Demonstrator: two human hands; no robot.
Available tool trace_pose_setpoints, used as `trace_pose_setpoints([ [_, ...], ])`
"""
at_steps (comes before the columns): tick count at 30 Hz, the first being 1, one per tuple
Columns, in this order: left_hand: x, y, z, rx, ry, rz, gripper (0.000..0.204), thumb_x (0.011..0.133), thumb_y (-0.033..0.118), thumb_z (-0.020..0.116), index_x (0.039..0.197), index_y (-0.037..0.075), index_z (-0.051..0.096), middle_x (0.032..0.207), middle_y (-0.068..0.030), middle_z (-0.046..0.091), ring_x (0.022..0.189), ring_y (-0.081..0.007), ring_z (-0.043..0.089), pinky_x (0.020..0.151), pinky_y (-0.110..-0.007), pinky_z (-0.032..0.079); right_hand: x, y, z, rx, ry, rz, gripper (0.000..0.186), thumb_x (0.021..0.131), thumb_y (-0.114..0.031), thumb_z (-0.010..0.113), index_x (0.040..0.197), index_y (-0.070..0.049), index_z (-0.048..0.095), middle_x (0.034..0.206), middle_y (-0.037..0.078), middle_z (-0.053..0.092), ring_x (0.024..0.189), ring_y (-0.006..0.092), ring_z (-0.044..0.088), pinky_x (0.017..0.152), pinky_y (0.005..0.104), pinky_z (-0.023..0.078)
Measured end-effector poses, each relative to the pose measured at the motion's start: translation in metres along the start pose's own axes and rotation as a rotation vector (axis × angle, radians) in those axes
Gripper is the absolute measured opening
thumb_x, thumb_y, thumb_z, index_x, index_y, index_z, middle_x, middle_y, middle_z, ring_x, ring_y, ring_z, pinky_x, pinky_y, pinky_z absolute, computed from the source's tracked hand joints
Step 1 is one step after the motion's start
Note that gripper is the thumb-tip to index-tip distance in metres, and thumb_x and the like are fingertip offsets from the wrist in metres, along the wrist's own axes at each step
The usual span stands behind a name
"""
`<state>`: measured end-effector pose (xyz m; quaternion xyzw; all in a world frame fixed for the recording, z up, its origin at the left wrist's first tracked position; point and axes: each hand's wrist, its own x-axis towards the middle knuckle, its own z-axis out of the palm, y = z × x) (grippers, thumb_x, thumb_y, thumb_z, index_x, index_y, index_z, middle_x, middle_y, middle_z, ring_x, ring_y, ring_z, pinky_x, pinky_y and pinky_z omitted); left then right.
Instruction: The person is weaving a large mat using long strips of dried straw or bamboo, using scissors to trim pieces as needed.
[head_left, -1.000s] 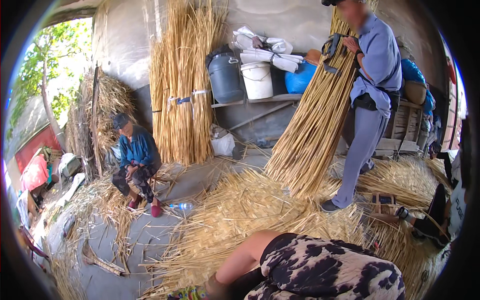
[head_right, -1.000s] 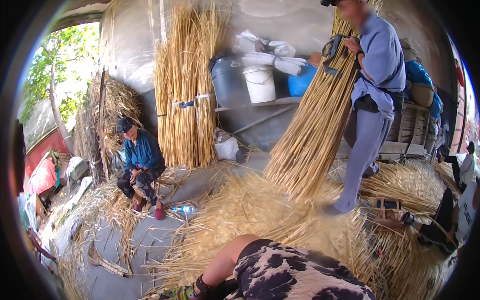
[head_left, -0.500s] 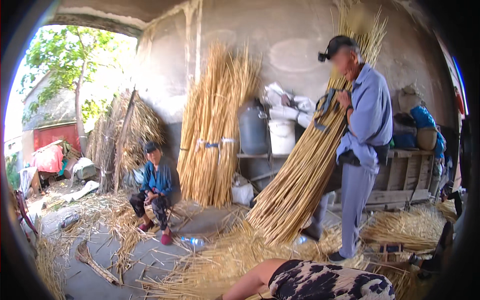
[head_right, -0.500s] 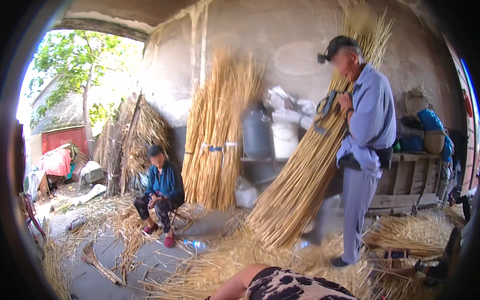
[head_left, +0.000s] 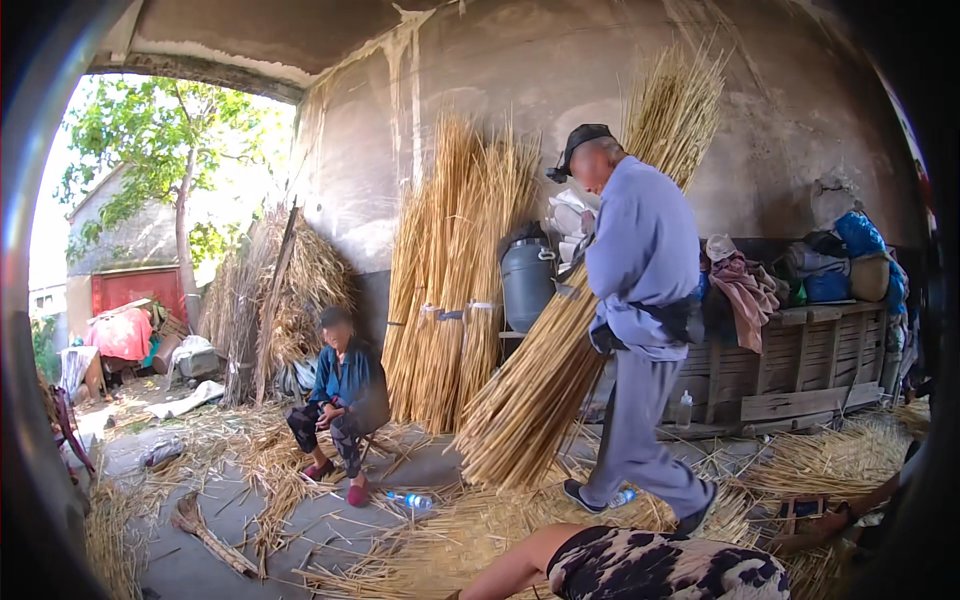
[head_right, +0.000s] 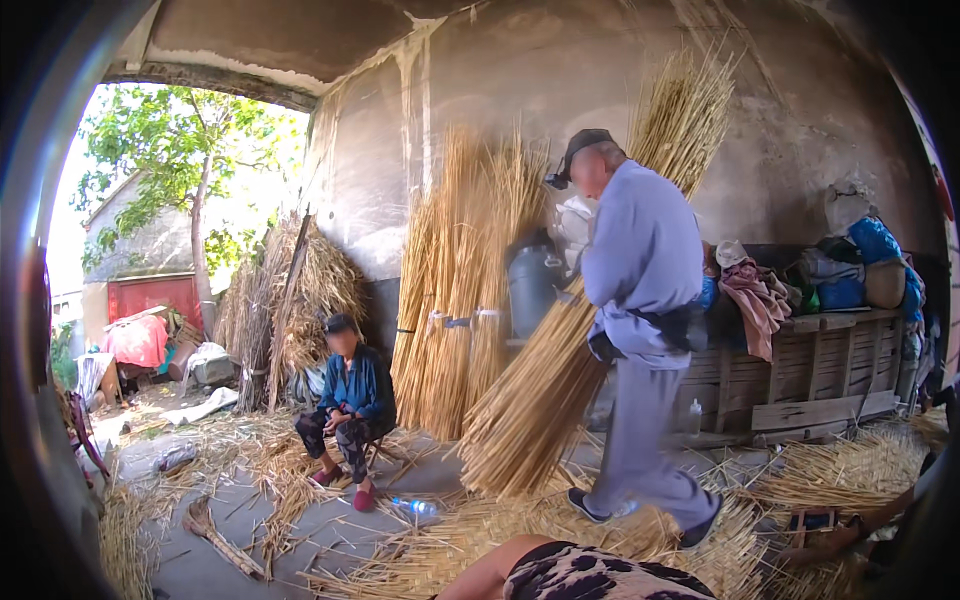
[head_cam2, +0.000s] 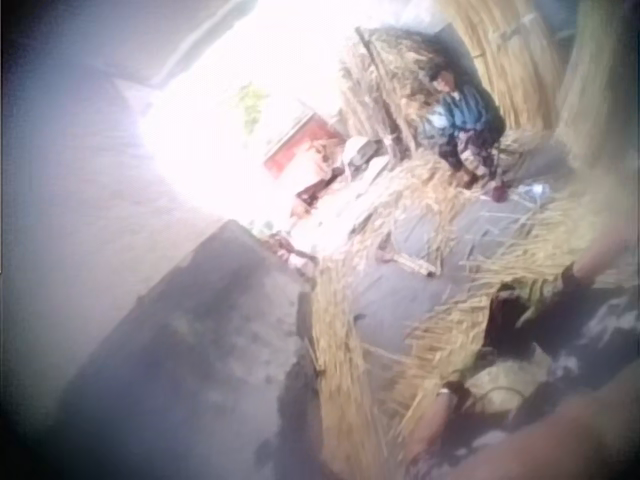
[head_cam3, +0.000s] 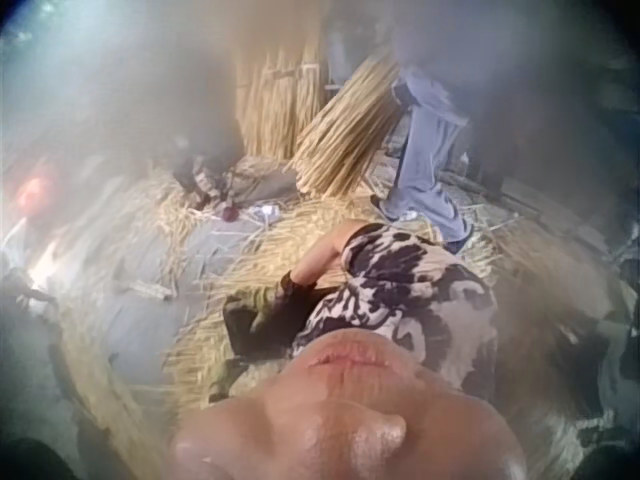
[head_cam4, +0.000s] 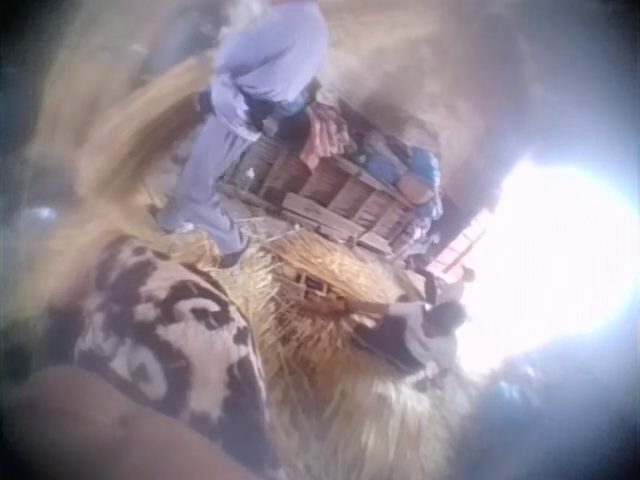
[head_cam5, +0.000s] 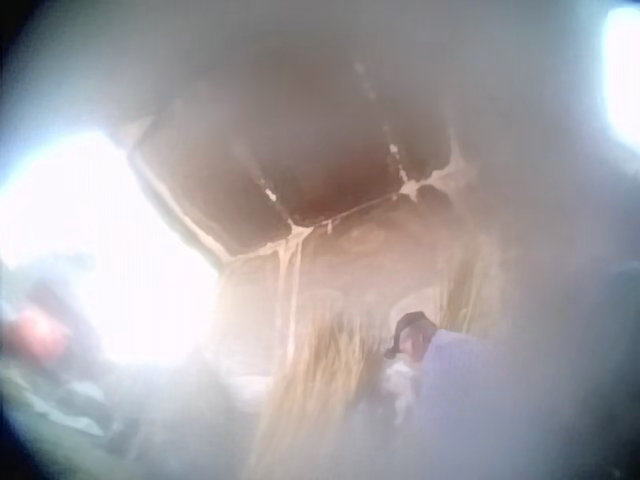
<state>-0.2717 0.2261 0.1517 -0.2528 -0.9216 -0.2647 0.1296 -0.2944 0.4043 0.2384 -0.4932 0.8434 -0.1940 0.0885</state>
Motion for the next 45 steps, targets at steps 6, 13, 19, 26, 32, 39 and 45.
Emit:
trace_pose_setpoints([
  [6,-0.012,-0.009,-0.001,0.052,0.013,-0.03,0.036,0.083,0.018,0.054,0.118,0.011,0.049,0.094,-0.0152,0.06,0.069,-0.0269,0.057,0.067,-0.032,0.046,0.004,-0.002,0.002,0.007,-0.016,-0.027,0.073,0.072,-0.042,0.06,0.132,-0.016,0.027,0.138,0.019,0.016,0.126,0.0382,0.017,0.101,0.0471,0.019],
  [13,-0.034,-0.016,0.002,0.106,0.033,-0.064,0.036,0.083,0.018,0.054,0.118,0.011,0.049,0.093,-0.0152,0.06,0.067,-0.027,0.057,0.067,-0.032,0.046,0.005,-0.007,0.008,0.031,-0.04,-0.061,0.074,0.071,-0.042,0.061,0.132,-0.017,0.027,0.138,0.019,0.015,0.126,0.0389,0.016,0.101,0.0479,0.018],
  [19,-0.073,-0.031,-0.005,0.199,0.081,-0.091,0.036,0.083,0.018,0.054,0.118,0.011,0.049,0.092,-0.0153,0.06,0.066,-0.0272,0.057,0.066,-0.032,0.046,0.003,-0.01,0.02,0.072,-0.069,-0.113,0.075,0.07,-0.041,0.061,0.132,-0.017,0.027,0.138,0.02,0.014,0.126,0.0396,0.014,0.101,0.0486,0.018],
  [26,-0.117,-0.032,-0.062,0.3,0.202,-0.19,0.04,0.083,0.019,0.054,0.122,0.013,0.045,0.099,-0.0161,0.057,0.073,-0.026,0.055,0.068,-0.03,0.047,0.008,-0.019,0.043,0.088,-0.068,-0.233,0.076,0.07,-0.041,0.062,0.133,-0.018,0.027,0.139,0.02,0.013,0.126,0.0403,0.013,0.101,0.0494,0.017],
  [32,-0.063,0.054,-0.145,0.136,0.359,-0.447,0.05,0.083,0.021,0.054,0.13,0.018,0.035,0.117,-0.0182,0.049,0.095,-0.0229,0.051,0.076,-0.024,0.048,0.003,-0.015,0.042,0.154,-0.042,-0.319,0.076,0.069,-0.041,0.062,0.133,-0.018,0.026,0.139,0.02,0.012,0.127,0.041,0.012,0.101,0.0501,0.016],
  [39,-0.015,0.141,-0.151,0.314,0.426,-0.413,0.025,0.074,0.013,0.063,0.097,0.003,0.059,0.098,-0.0119,0.058,0.09,-0.0257,0.055,0.077,-0.034,0.043,-0.012,-0.011,0.022,0.477,-0.074,-0.352,0.075,0.067,-0.031,0.067,0.13,-0.014,0.032,0.137,0.018,0.022,0.126,0.0349,0.019,0.102,0.0434,0.019],
  [45,0.006,0.159,-0.081,0.285,0.146,-0.44,0.023,0.074,0.013,0.062,0.095,0.003,0.059,0.095,-0.0132,0.059,0.091,-0.0288,0.055,0.078,-0.034,0.043,-0.047,0.095,0.041,1.236,-0.149,0.252,0.037,0.077,-0.024,0.055,0.11,-0.005,0.054,0.097,0.007,0.061,0.086,0.0198,0.056,0.076,0.0315,0.044],
])
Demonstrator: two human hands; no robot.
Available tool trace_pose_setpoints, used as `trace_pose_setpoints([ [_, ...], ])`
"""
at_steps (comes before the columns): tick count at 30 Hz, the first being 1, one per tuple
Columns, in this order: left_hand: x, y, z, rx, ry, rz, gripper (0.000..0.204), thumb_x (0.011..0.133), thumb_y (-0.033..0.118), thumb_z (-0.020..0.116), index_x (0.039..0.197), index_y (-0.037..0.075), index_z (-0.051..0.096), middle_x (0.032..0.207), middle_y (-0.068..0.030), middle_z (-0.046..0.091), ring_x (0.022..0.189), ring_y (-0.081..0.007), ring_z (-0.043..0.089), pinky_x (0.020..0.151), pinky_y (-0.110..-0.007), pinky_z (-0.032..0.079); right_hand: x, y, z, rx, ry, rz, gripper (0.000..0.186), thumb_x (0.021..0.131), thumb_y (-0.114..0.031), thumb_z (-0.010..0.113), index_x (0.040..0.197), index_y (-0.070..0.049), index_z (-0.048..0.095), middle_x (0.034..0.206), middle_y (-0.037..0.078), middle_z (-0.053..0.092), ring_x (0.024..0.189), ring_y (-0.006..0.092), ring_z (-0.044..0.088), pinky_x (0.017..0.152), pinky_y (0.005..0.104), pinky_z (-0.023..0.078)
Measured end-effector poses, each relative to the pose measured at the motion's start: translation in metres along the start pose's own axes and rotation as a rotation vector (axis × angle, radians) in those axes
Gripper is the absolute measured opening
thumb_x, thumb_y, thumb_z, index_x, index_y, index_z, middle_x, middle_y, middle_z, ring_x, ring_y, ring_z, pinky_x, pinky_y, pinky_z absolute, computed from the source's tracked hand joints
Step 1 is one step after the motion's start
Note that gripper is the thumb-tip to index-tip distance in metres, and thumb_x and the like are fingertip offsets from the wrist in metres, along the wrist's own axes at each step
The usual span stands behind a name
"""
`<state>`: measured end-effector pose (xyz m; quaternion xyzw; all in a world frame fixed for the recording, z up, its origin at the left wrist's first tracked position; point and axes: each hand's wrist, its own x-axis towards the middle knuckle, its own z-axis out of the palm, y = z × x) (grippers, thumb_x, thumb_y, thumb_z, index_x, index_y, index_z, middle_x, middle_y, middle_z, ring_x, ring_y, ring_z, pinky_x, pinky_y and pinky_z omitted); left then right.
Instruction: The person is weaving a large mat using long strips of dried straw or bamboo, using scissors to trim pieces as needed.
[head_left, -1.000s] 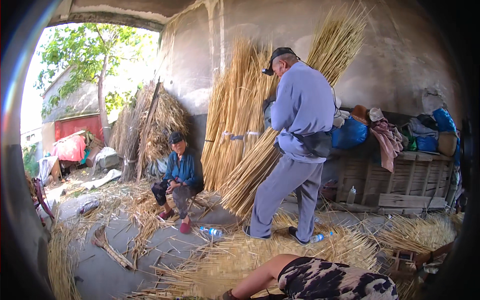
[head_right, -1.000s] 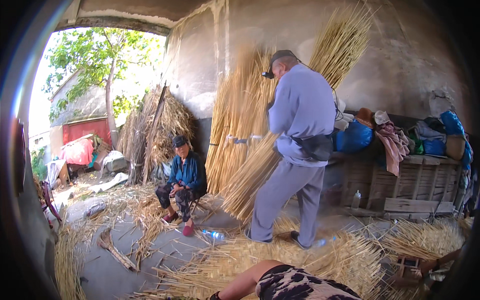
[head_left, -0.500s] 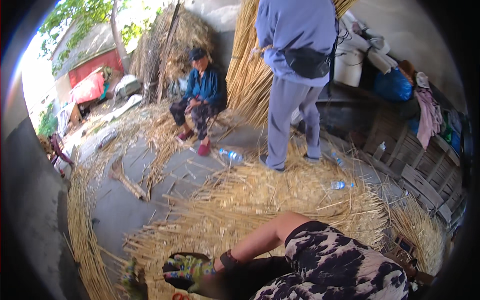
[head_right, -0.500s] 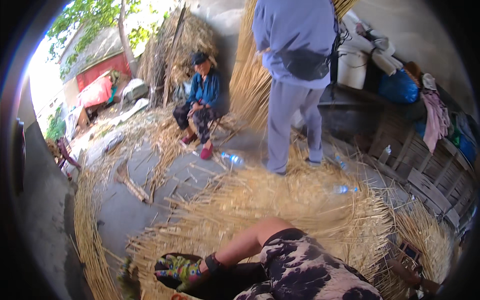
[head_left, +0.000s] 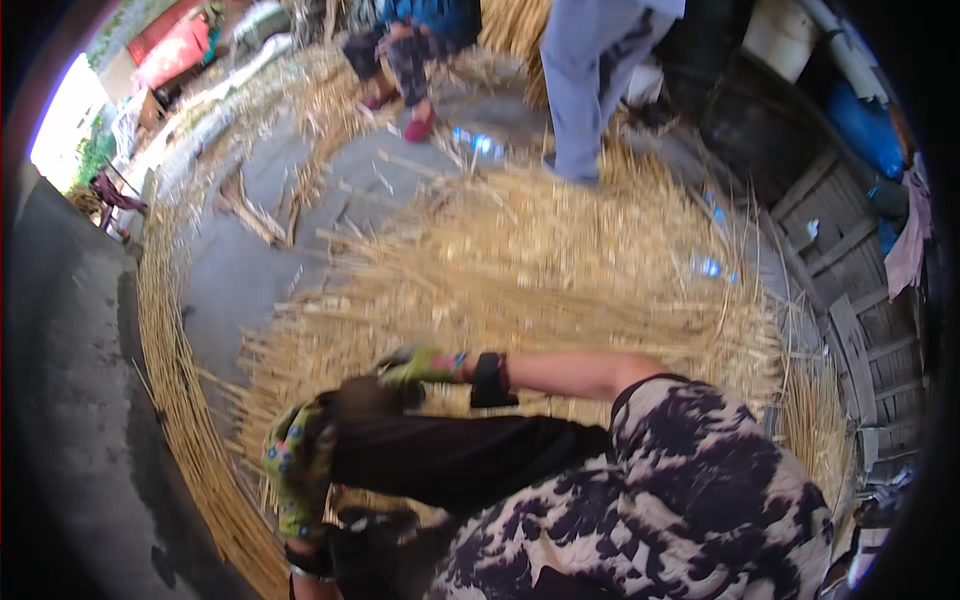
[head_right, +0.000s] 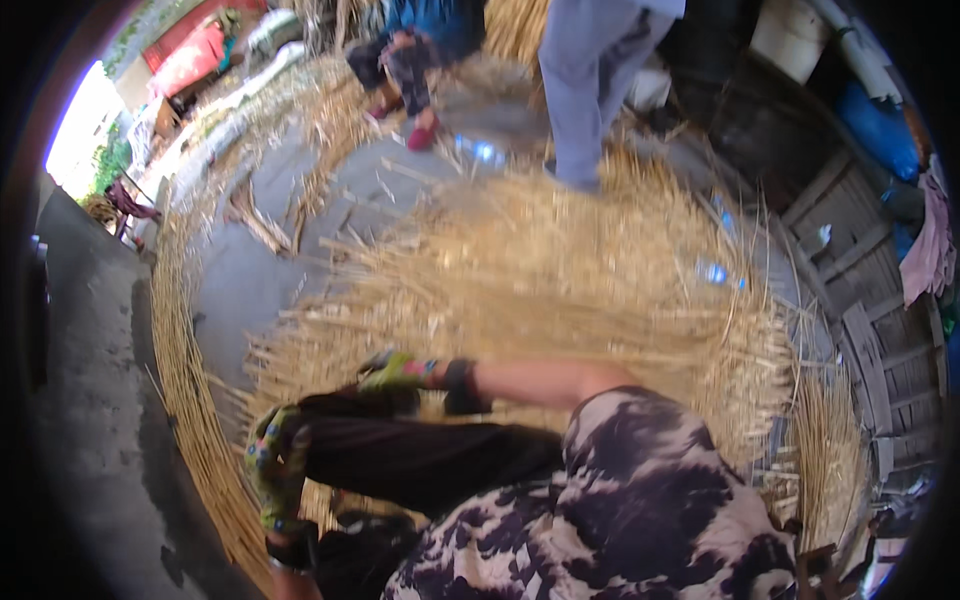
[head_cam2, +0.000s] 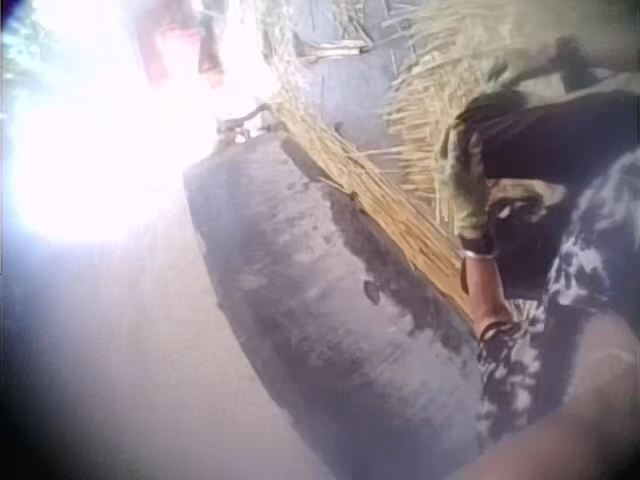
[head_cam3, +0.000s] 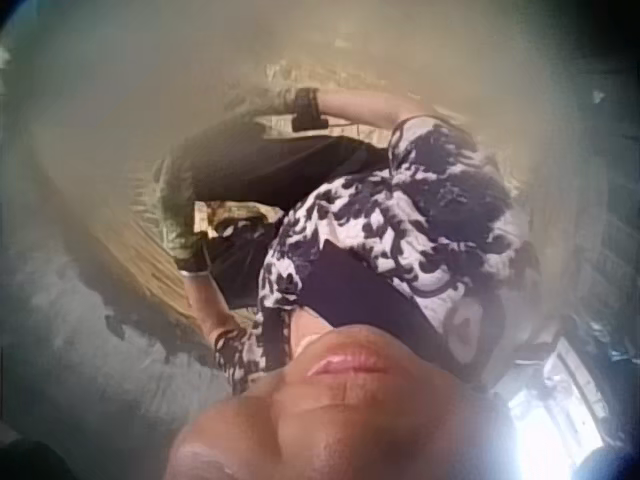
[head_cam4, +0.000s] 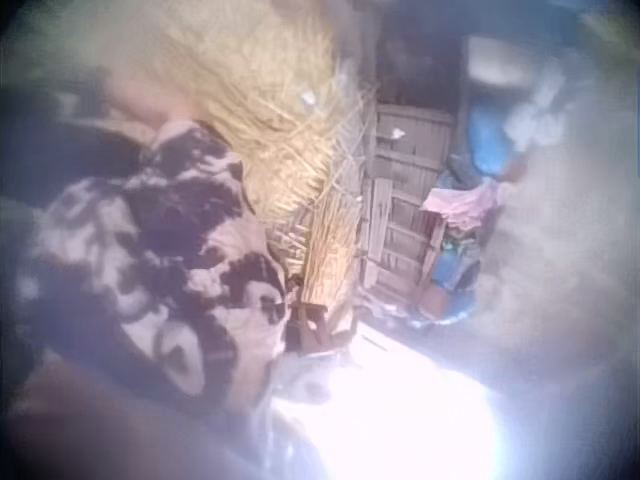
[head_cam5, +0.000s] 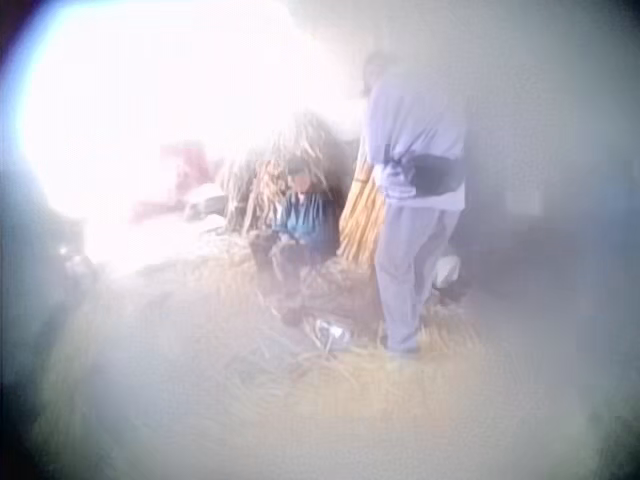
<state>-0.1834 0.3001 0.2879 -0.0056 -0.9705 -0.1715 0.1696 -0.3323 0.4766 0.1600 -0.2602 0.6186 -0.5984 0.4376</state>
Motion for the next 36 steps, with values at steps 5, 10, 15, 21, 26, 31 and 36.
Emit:
trace_pose_setpoints([
  [5,0.018,0.003,0.034,0.03,-0.061,0.137,0.019,0.076,0.019,0.059,0.091,0.007,0.061,0.092,-0.0067,0.06,0.091,-0.0253,0.054,0.083,-0.037,0.036,-0.059,0.208,-0.085,-0.364,0.402,0.255,0.026,0.071,-0.026,0.052,0.085,-0.006,0.061,0.083,0.016,0.059,0.077,0.0323,0.055,0.07,0.0384,0.043],
  [10,0.015,0.006,0.037,0.137,-0.003,0.116,0.014,0.078,0.014,0.056,0.089,0.008,0.062,0.091,-0.0048,0.061,0.092,-0.0236,0.055,0.085,-0.036,0.034,-0.129,0.29,-0.132,-0.817,0.612,0.531,0.025,0.076,-0.023,0.046,0.091,-0.008,0.06,0.099,0.016,0.058,0.092,0.031,0.054,0.078,0.0398,0.042],
  [15,0.015,0.009,0.043,0.151,-0.043,0.095,0.014,0.078,0.012,0.055,0.09,0.007,0.061,0.092,-0.0048,0.06,0.092,-0.0238,0.055,0.085,-0.037,0.034,-0.127,0.245,-0.16,-0.887,0.825,0.568,0.041,0.077,-0.028,0.046,0.107,-0.001,0.052,0.11,0.019,0.053,0.103,0.0317,0.049,0.089,0.0373,0.038],
  [21,0.016,0.007,0.043,0.176,-0.079,0.089,0.013,0.078,0.012,0.054,0.088,0.008,0.06,0.092,-0.0043,0.06,0.092,-0.0238,0.054,0.087,-0.038,0.033,-0.065,0.244,-0.206,-0.8,0.769,0.718,0.072,0.074,-0.046,0.05,0.132,-0.008,0.028,0.135,0.014,0.03,0.124,0.0295,0.028,0.1,0.0386,0.026],
  [26,0.019,0.01,0.039,0.173,-0.119,0.016,0.015,0.075,0.014,0.056,0.089,0.01,0.061,0.092,-0.0034,0.06,0.091,-0.0234,0.054,0.086,-0.039,0.034,-0.028,0.275,-0.242,-1.029,0.879,0.758,0.063,0.073,-0.043,0.054,0.124,-0.007,0.04,0.115,0.014,0.05,0.104,0.0305,0.047,0.088,0.0392,0.037],
  [31,0.018,0.005,0.042,0.188,-0.124,-0.006,0.016,0.075,0.016,0.056,0.089,0.01,0.061,0.092,-0.0023,0.06,0.09,-0.0224,0.054,0.085,-0.038,0.034,-0.012,0.285,-0.248,-0.951,0.77,0.822,0.056,0.075,-0.039,0.054,0.119,-0.007,0.044,0.104,0.012,0.05,0.093,0.0267,0.047,0.079,0.0362,0.037],
  [36,0.021,0.006,0.042,0.212,-0.117,0.009,0.016,0.074,0.016,0.056,0.088,0.01,0.061,0.093,-0.0024,0.06,0.089,-0.0229,0.055,0.085,-0.038,0.035,-0.032,0.278,-0.239,-0.847,0.755,0.791,0.049,0.076,-0.035,0.054,0.115,-0.006,0.047,0.092,0.009,0.051,0.081,0.023,0.047,0.071,0.0332,0.037],
])
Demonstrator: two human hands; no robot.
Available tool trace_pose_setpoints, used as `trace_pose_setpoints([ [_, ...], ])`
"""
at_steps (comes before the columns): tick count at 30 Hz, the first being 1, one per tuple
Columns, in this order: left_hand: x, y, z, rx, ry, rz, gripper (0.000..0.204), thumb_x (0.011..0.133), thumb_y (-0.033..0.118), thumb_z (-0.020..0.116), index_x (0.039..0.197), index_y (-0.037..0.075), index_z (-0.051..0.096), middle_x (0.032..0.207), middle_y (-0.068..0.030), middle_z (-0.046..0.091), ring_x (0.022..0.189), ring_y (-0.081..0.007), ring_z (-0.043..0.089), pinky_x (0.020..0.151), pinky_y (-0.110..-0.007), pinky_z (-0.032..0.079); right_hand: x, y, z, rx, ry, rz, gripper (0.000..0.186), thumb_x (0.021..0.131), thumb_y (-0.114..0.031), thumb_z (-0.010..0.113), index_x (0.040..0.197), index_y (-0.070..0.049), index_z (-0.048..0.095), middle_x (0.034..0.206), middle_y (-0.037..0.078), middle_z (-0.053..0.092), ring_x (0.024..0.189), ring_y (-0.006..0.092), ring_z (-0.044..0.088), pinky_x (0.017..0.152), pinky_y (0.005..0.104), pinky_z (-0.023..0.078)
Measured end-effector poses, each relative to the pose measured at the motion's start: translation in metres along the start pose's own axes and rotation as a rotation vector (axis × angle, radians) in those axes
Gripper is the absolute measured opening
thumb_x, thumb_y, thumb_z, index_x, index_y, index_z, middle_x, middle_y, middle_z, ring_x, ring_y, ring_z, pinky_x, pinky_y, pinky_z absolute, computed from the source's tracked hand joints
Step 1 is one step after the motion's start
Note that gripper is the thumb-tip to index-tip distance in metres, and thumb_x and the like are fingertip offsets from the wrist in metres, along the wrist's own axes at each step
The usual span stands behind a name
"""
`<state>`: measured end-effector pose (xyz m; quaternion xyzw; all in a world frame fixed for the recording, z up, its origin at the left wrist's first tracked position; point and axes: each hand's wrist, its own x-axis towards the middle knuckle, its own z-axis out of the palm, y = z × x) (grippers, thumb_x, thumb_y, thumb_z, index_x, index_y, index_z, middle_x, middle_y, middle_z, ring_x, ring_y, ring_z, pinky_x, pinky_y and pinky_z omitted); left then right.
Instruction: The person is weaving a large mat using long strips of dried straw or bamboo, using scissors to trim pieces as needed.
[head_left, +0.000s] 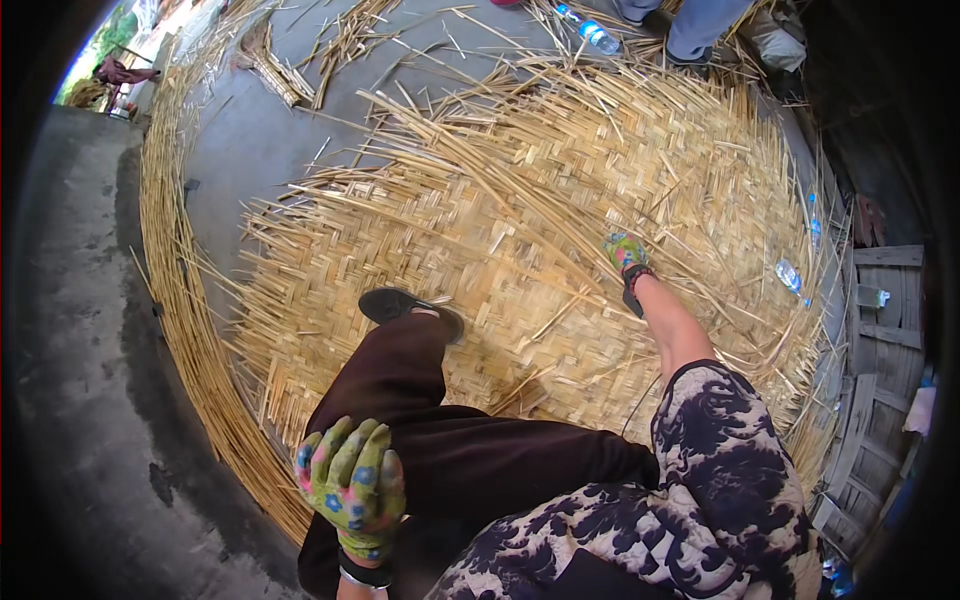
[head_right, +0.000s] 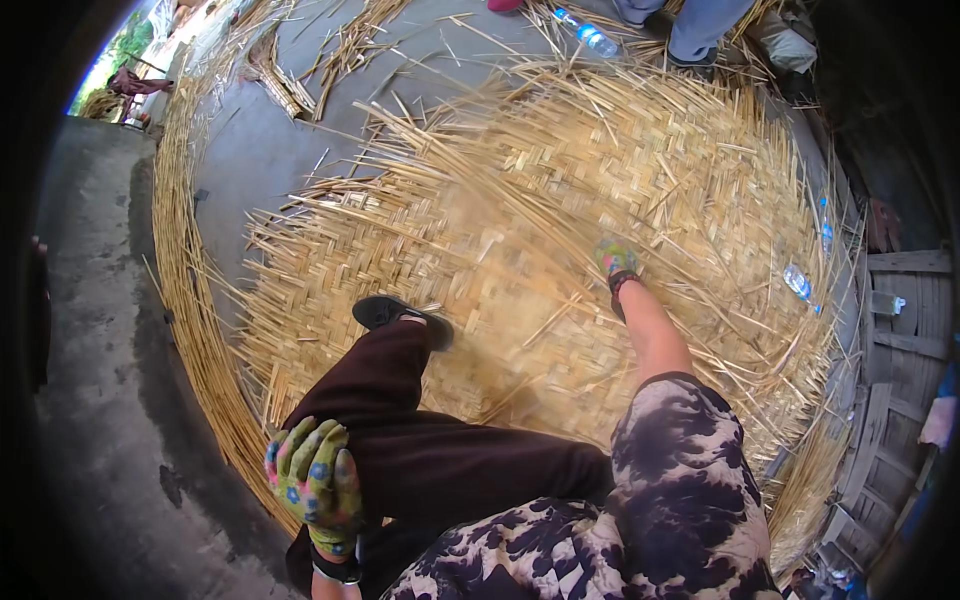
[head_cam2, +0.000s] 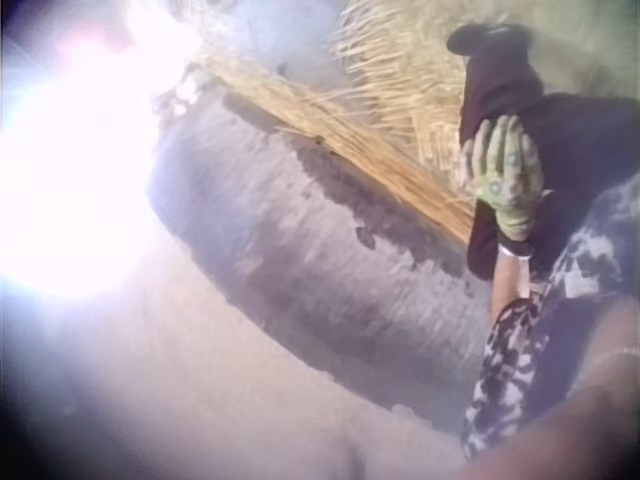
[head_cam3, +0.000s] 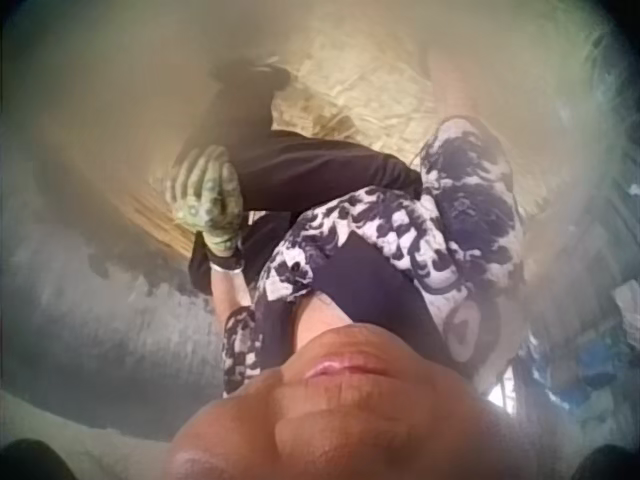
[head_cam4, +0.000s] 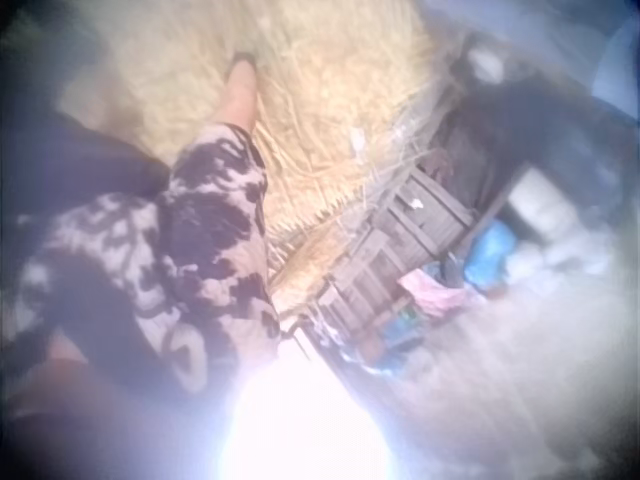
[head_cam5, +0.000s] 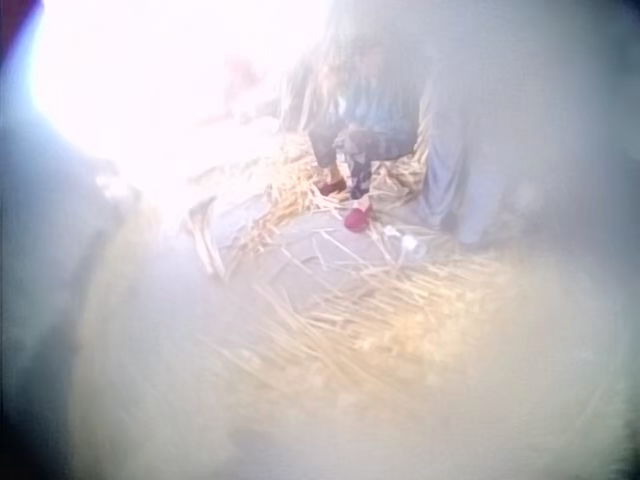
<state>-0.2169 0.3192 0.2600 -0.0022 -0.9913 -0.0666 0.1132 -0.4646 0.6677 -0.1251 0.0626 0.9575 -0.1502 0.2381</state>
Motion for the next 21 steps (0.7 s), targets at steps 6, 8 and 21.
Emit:
trace_pose_setpoints([
  [6,0.005,0.007,0.0,-0.065,0.021,-0.003,0.014,0.074,0.009,0.055,0.087,0.008,0.06,0.092,-0.0043,0.061,0.094,-0.0243,0.054,0.088,-0.039,0.032,-0.032,0.017,-0.011,0.264,-0.094,0.047,0.04,0.078,-0.03,0.054,0.11,-0.005,0.052,0.078,0.006,0.052,0.068,0.0185,0.047,0.06,0.0297,0.037],
  [8,0.007,0.009,0.002,-0.068,0.029,0.0,0.014,0.073,0.009,0.056,0.087,0.008,0.06,0.092,-0.0043,0.061,0.094,-0.0243,0.054,0.088,-0.039,0.033,-0.044,0.019,-0.017,0.41,-0.131,0.079,0.037,0.079,-0.028,0.054,0.108,-0.005,0.053,0.073,0.005,0.052,0.063,0.017,0.047,0.057,0.0285,0.037],
  [21,0.019,-0.012,-0.021,-1.203,0.255,-0.711,0.042,0.082,0.013,0.054,0.121,0.003,0.043,0.109,-0.0125,0.053,0.101,-0.0249,0.051,0.084,-0.033,0.042,-0.235,-0.161,-0.141,1.087,-0.752,-0.331,0.032,0.084,-0.019,0.054,0.112,-0.004,0.054,0.057,-0.003,0.048,0.046,0.0033,0.041,0.044,0.0171,0.032],
])
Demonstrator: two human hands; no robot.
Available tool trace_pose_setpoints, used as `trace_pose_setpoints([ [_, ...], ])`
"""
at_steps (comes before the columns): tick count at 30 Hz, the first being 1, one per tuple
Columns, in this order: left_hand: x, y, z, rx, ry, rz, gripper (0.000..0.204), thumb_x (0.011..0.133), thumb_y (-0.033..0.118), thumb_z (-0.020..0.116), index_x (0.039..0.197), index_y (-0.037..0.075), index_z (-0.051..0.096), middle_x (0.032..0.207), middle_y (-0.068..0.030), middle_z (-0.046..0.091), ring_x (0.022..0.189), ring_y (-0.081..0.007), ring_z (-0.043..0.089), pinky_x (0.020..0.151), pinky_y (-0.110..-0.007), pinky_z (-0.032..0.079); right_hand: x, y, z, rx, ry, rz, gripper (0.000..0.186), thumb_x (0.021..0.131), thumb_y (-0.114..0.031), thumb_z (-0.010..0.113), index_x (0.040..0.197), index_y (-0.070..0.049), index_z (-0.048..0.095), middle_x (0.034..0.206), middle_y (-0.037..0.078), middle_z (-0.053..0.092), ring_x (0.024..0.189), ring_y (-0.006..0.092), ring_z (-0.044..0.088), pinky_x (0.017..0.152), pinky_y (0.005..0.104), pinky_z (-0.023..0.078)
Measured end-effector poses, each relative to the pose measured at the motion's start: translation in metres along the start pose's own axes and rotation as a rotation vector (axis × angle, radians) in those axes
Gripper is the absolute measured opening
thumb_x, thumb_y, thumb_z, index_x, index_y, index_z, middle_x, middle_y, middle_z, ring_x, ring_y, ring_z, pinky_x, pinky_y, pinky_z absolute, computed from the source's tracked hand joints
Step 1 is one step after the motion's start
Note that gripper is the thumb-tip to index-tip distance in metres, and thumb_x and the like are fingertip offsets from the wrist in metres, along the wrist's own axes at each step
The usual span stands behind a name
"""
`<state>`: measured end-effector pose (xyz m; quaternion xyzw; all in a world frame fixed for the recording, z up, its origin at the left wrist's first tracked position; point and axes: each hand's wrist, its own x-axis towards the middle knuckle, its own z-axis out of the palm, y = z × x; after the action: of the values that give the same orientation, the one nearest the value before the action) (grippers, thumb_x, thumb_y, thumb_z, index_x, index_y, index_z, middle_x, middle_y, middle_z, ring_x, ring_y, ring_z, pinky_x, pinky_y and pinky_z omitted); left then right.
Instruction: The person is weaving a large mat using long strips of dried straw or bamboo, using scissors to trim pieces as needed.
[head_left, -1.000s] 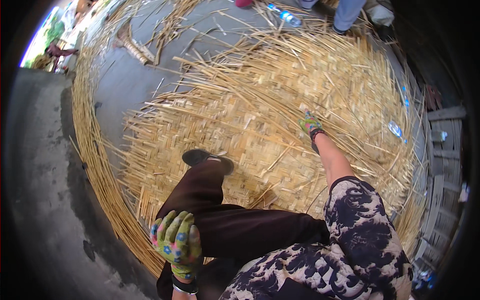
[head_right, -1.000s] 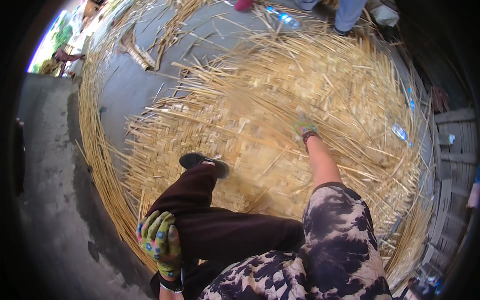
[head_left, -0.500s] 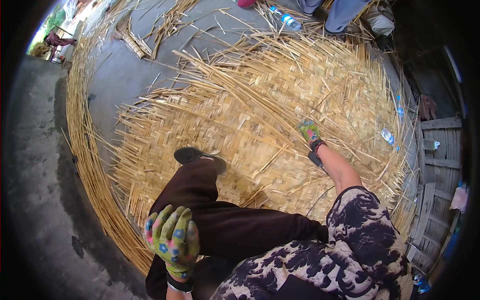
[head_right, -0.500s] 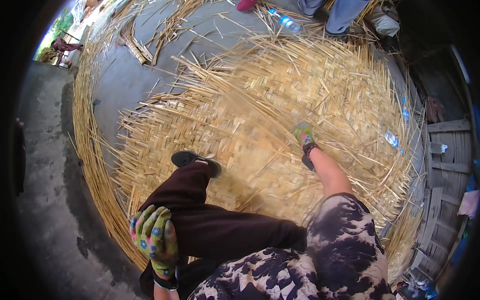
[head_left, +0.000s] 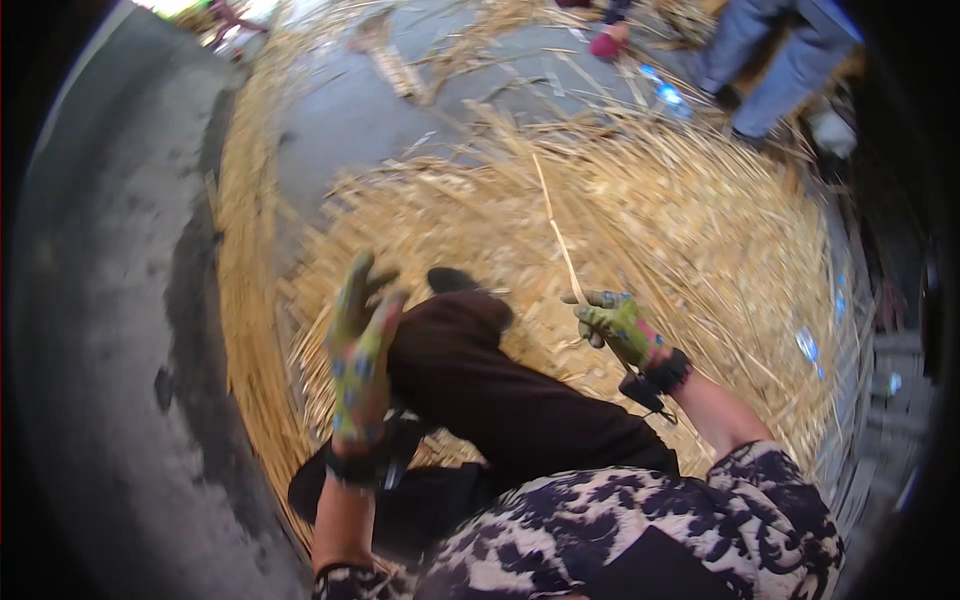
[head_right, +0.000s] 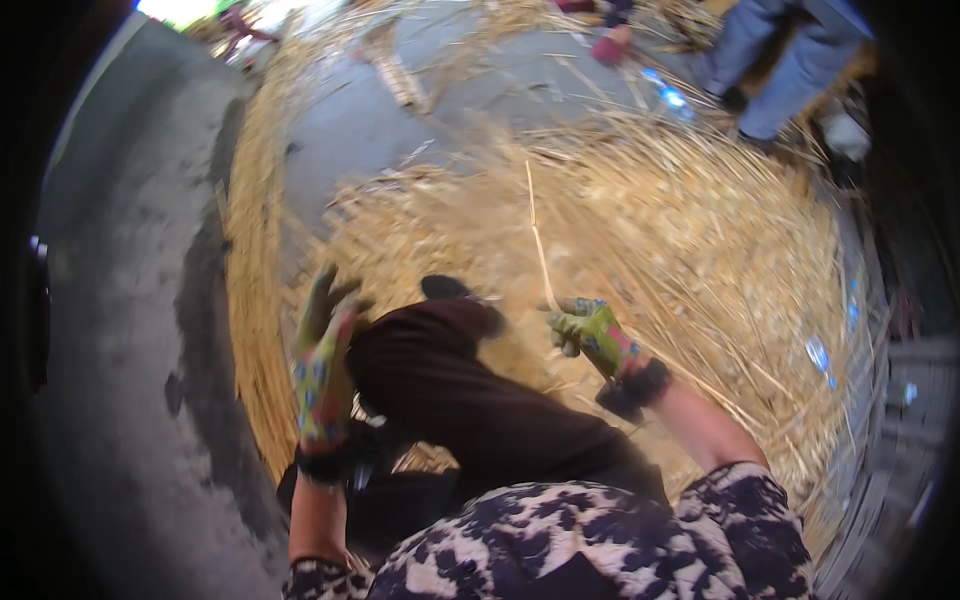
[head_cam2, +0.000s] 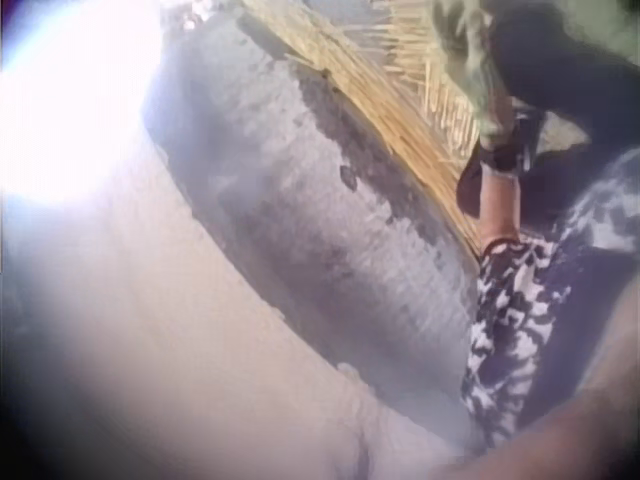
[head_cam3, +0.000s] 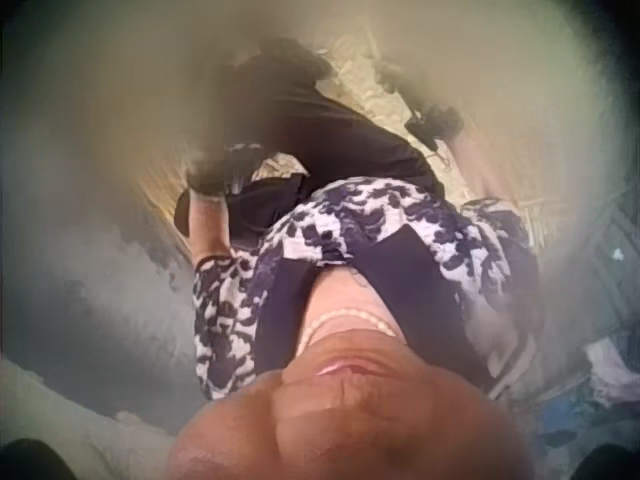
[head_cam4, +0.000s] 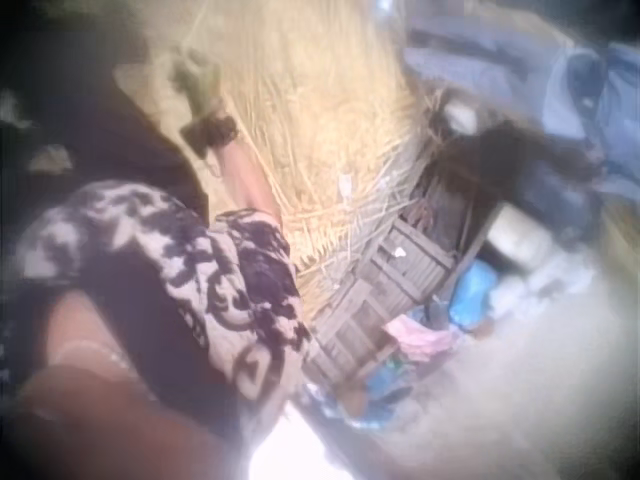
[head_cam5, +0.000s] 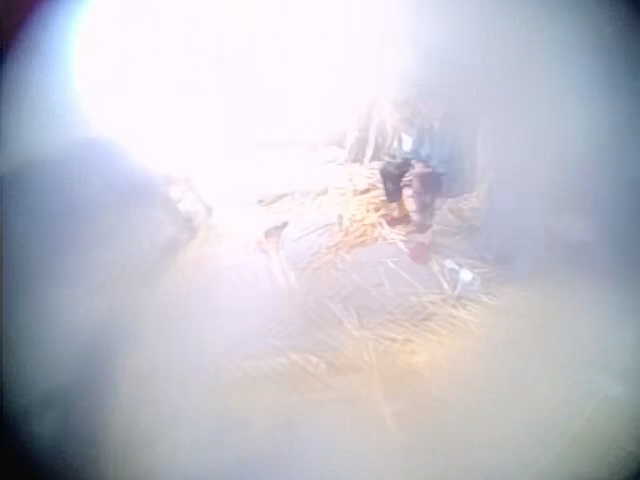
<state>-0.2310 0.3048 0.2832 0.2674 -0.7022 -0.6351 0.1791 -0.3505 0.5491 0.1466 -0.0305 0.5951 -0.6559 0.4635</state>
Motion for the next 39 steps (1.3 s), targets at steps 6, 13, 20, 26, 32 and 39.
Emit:
trace_pose_setpoints([
  [6,0.017,-0.01,-0.068,-0.674,-0.277,-0.138,0.042,0.084,0.015,0.052,0.122,0.003,0.039,0.123,-0.0146,0.041,0.108,-0.0298,0.046,0.087,-0.038,0.042,-0.055,-0.088,0.135,-0.29,-0.52,-0.075,0.029,0.085,-0.017,0.052,0.112,-0.006,0.054,0.063,-0.004,0.051,0.052,0.0028,0.043,0.047,0.0175,0.034],
  [13,0.004,0.025,-0.208,-0.571,0.47,0.402,0.018,0.082,0.016,0.056,0.091,0.0,0.056,0.081,-0.0094,0.061,0.073,-0.0191,0.059,0.073,-0.03,0.05,0.009,-0.147,0.133,-0.638,-0.603,-0.134,0.028,0.076,-0.015,0.061,0.101,-0.002,0.06,0.061,0.001,0.056,0.045,0.0021,0.041,0.04,0.0162,0.03],
  [20,-0.047,-0.047,-0.357,-0.718,0.801,0.353,0.018,0.081,0.02,0.059,0.087,0.003,0.058,0.078,-0.0083,0.061,0.067,-0.0178,0.059,0.062,-0.029,0.051,0.073,-0.236,0.156,-1.044,-0.492,-0.269,0.022,0.074,-0.027,0.066,0.083,-0.006,0.067,0.058,0.002,0.056,0.044,0.0037,0.04,0.038,0.02,0.028],
  [26,-0.018,-0.091,-0.333,-0.548,0.663,0.109,0.019,0.076,0.018,0.065,0.086,0.003,0.059,0.077,-0.0074,0.062,0.066,-0.0161,0.06,0.056,-0.025,0.051,0.125,-0.239,0.202,-2.113,0.165,-1.16,0.023,0.066,-0.017,0.06,0.088,-0.018,0.065,0.081,0.01,0.062,0.079,0.0275,0.059,0.067,0.0365,0.045],
  [32,-0.002,-0.061,-0.271,-0.573,0.61,0.136,0.018,0.073,0.008,0.066,0.089,0.001,0.06,0.08,-0.007,0.062,0.067,-0.0145,0.06,0.054,-0.022,0.051,0.14,-0.141,0.348,-1.445,-0.499,-1.27,0.036,0.078,-0.031,0.056,0.108,-0.012,0.057,0.104,0.008,0.058,0.09,0.0263,0.056,0.079,0.0323,0.045],
  [39,-0.006,-0.055,-0.288,-0.409,0.648,0.311,0.02,0.073,0.011,0.068,0.091,0.005,0.062,0.084,-0.0029,0.062,0.073,-0.0096,0.057,0.06,-0.02,0.046,0.168,-0.096,0.356,-0.859,-1.125,-0.174,0.028,0.085,-0.031,0.051,0.098,-0.011,0.063,0.072,0.003,0.062,0.061,0.0087,0.054,0.06,0.0222,0.045],
])
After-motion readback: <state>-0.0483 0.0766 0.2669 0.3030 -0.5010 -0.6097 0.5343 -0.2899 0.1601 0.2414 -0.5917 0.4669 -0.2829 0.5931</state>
